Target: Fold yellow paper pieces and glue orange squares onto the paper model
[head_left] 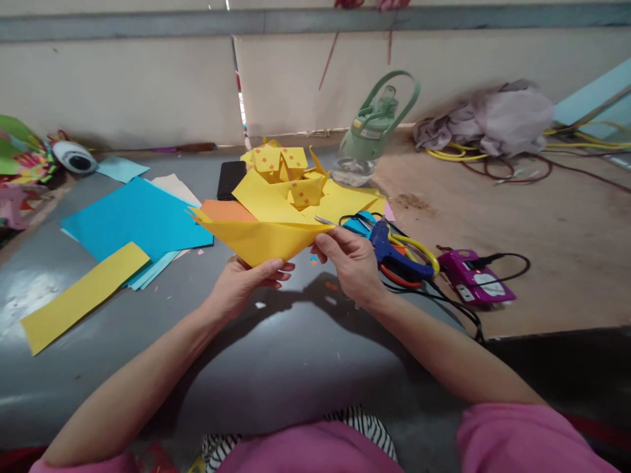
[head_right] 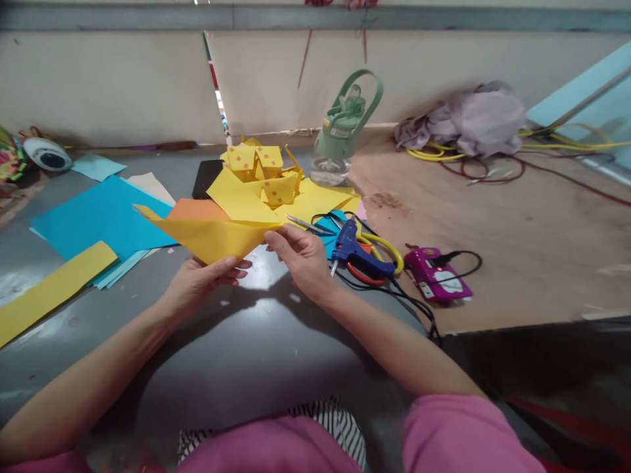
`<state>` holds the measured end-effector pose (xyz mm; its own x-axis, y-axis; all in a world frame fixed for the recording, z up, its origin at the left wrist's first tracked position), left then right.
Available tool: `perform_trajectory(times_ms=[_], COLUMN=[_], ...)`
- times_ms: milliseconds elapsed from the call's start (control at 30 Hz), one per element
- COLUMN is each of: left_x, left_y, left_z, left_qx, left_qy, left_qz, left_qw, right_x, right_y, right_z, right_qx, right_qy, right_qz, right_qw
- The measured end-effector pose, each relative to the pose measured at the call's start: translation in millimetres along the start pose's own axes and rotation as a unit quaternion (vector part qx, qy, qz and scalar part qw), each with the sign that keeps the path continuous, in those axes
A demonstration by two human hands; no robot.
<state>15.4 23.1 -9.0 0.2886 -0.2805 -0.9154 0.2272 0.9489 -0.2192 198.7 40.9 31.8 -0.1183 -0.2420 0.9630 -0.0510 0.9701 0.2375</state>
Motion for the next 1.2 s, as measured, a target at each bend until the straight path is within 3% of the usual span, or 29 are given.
perform_trajectory(times_ms=[200, 767, 1200], left_x=[-7.9, -3.9, -2.8], left_y=[-3.4, -2.9, -0.2], left_z=[0.4, -0.5, -3.1], left_qx=[-0.023, -0.03, -0.033], left_qy=[0.043, 0.036, 0.029], left_qz=[0.04, 0.025, 0.02], left_qw=[0.998, 0.999, 0.999], right_x=[-1.0, -5.1, -10.0], right_y=[1.4, 1.2, 8.1], right_z=[1.3, -3.3, -6.9], right_qx=[0.018, -0.007, -0.011], right_qy=[0.039, 0.014, 0.085], right_qz=[0.005, 0.013, 0.016], right_qw=[0.999, 1.0, 0.996])
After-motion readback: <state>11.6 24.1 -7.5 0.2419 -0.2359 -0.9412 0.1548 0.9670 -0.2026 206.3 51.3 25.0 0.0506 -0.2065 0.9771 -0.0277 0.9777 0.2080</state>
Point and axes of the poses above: each hand's wrist, its own y-axis towards the middle knuckle, its own z-axis out of the palm, x = y × z, the point moved 5 cm from there along y, towards the middle knuckle, and after that the axes turned 4 degrees about -y, right-handed, at the moved point
